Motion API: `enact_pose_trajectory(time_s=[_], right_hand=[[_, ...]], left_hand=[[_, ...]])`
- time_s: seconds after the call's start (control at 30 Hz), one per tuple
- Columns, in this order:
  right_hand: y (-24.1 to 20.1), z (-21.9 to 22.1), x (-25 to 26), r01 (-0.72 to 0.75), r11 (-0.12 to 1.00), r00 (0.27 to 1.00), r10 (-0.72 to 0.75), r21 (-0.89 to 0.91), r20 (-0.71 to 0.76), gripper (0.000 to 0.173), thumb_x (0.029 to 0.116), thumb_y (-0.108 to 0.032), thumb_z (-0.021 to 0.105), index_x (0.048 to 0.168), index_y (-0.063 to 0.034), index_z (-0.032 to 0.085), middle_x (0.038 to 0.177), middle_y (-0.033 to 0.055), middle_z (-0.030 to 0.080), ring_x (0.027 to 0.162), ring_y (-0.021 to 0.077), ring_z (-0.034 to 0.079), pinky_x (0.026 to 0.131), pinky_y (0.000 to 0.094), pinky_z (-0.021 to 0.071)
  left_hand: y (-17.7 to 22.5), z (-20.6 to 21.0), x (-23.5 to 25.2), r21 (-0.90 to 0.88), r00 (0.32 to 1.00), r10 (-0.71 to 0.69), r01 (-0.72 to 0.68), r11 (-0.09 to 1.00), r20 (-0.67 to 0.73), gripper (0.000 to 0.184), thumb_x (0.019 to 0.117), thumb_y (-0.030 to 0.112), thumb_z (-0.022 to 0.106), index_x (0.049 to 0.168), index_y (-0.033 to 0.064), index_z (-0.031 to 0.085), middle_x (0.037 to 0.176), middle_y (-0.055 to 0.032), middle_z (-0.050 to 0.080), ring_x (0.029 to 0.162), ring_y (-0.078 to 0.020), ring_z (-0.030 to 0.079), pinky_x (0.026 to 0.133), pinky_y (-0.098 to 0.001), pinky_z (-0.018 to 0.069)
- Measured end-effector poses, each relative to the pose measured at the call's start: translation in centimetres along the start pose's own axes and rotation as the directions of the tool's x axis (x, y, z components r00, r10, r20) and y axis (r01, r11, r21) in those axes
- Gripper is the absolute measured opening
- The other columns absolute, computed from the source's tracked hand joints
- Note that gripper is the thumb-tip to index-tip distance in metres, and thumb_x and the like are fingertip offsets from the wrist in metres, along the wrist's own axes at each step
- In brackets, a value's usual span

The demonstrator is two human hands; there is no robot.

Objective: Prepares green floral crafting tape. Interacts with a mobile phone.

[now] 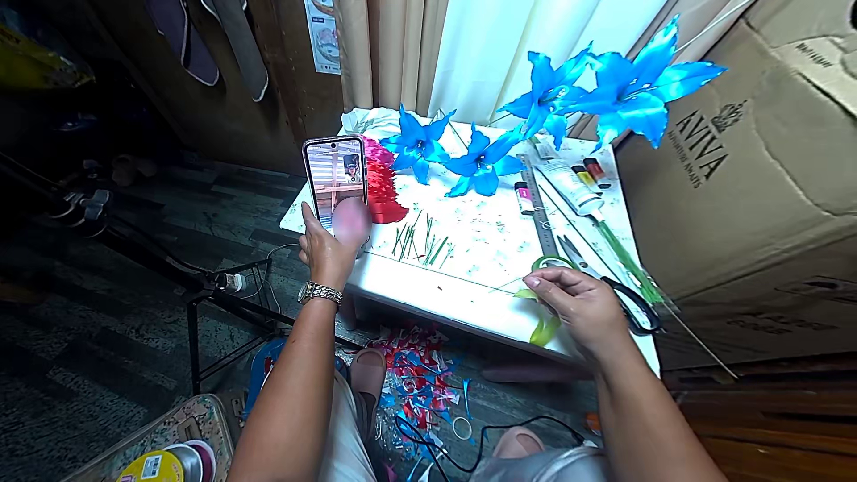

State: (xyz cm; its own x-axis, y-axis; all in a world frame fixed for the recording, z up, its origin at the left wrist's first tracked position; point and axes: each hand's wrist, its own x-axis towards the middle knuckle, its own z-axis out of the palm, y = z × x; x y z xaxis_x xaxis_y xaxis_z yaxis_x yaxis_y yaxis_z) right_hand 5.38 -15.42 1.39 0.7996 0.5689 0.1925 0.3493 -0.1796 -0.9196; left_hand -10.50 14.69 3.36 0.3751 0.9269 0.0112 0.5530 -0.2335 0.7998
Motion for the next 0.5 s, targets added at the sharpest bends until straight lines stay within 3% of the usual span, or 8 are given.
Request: enact_pose_trajectory(time_s=[0.2, 0.33, 0.4, 0.5], right_hand=[[-0.2, 0.0, -0.1, -0.011, 1.0, 1.0, 0.01, 0.002, 0.005, 0.008, 0.0949, -0.006, 0.063, 0.094, -0.008, 0.071, 0.073, -0.0101, 0.063, 0.059, -0.0054, 0.052, 0.055, 0.0108, 0.0428], [-0.1, -0.2, 0.0, -0.008, 1.0, 1.0, 0.008, 0.003, -0.005, 0.008, 0.0953, -0.006, 0.064, 0.094, -0.0083, 0.071, 0.072, -0.0105, 0.062, 0.058, -0.0054, 0.052, 0.055, 0.0106, 0.043], [-0.2, -0.2, 0.1, -0.001, 1.0, 1.0, 0.001, 0.005, -0.01, 0.008, 0.0952, -0.005, 0.064, 0.094, -0.0078, 0.071, 0.072, -0.01, 0.062, 0.059, -0.0051, 0.052, 0.056, 0.0109, 0.0438], [-0.8, 0.0, 0.2, 0.001, 1.0, 1.0, 0.0, 0.016, -0.023, 0.007, 0.0952, -0.004, 0.065, 0.094, -0.0069, 0.071, 0.073, -0.0096, 0.063, 0.059, -0.0052, 0.052, 0.056, 0.0112, 0.0442]], left_hand=[[0.0, -0.2, 0.0, -0.024, 1.0, -0.023, 0.023, 0.999, 0.009, 0.127, 0.077, 0.028, 0.091, 0.165, 0.0097, 0.001, 0.152, -0.0285, 0.041, 0.136, -0.0456, 0.043, 0.109, -0.0634, 0.0327], [0.3, -0.9, -0.6, -0.014, 0.998, 0.023, -0.024, 1.0, -0.062, 0.13, 0.0757, 0.031, 0.091, 0.165, 0.0094, 0.0, 0.153, -0.0281, 0.038, 0.141, -0.0472, 0.035, 0.11, -0.0654, 0.0304], [0.8, -1.3, -1.6, -0.026, 0.97, 0.151, -0.159, 0.987, -0.188, 0.123, 0.0778, 0.033, 0.088, 0.164, 0.0071, 0.005, 0.158, -0.0285, 0.029, 0.144, -0.0485, 0.03, 0.111, -0.0676, 0.0264], [1.8, -0.4, -3.5, -0.03, 0.816, 0.469, -0.507, 0.862, -0.337, 0.094, 0.0875, 0.032, 0.076, 0.158, -0.0012, 0.024, 0.16, -0.0278, 0.028, 0.145, -0.0438, 0.033, 0.114, -0.0603, 0.0293]])
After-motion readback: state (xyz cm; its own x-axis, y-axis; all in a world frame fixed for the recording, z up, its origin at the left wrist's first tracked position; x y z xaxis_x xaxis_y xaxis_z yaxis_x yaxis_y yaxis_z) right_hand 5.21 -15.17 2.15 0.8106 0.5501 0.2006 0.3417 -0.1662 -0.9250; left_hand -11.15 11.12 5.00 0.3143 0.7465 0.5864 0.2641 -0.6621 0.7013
